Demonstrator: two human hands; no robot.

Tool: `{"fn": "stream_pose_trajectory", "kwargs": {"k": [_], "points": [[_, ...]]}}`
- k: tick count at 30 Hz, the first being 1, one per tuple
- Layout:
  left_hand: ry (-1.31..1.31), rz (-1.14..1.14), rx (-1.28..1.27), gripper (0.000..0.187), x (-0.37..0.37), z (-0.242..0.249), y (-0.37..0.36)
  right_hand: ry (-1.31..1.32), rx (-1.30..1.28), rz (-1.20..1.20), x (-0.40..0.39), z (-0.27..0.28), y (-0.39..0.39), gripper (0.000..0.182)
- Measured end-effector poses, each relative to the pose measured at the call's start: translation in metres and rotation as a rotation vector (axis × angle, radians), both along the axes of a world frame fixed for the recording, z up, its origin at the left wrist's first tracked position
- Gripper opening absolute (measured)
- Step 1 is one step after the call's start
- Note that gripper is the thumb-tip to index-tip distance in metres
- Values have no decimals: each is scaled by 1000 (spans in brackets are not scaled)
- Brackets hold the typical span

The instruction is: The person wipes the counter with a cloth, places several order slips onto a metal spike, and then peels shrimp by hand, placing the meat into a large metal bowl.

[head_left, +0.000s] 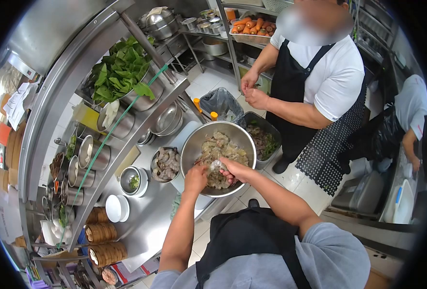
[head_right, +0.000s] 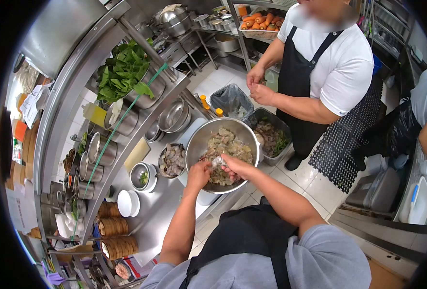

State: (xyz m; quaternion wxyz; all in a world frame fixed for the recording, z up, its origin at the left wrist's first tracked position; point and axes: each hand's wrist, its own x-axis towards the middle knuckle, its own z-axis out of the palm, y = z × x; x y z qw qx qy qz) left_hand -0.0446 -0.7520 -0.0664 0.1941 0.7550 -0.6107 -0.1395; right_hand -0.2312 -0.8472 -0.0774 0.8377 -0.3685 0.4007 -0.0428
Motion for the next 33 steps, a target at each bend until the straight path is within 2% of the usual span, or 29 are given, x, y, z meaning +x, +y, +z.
{"fn": "stream_pose_trajectory", "kwargs": {"k": [2,3,5,7,9,12,14,18,21,25,28,30,31,32,33], "points": [[-48,-31,-31,29,0,12,4,-83,-225,52,-4,-13,-6,42],[-97,-60,-62,32,-3,24,5,-83,-224,53,-8,-10,-7,42],[-47,-100,-108,33,-12,48,0,-51,-565,200,-16,-3,-10,30],[1,-134,-160,34,-22,59,-4,-38,-619,275,-16,-4,-16,30],[-109,-295,-276,30,-32,64,-8,-30,-679,350,-12,-4,-20,29],[-190,-312,-232,24,-34,52,-11,-20,-825,386,-7,-15,-24,34],[-202,-320,-237,21,-36,49,-10,-6,-1109,357,-5,-23,-25,40],[-240,-334,-239,14,-40,45,-14,67,-1162,484,-6,-13,-25,41],[-227,-344,-230,10,-39,40,-16,84,-1163,472,-9,0,-21,40],[-203,-362,-208,10,-29,29,-23,7,-1142,447,-8,-22,-27,41],[-60,-425,-197,12,-19,26,-29,1,-908,495,-15,-10,-31,48],[265,-284,149,17,-15,31,-27,-34,-879,498,-19,0,-31,45],[266,-284,150,17,-10,22,-26,-69,-855,497,-21,2,-31,43],[618,-172,207,16,-2,3,-25,-68,-854,496,-19,-4,-31,43],[966,-53,261,16,0,-5,-24,-223,-561,370,-16,-14,-30,39]]}}
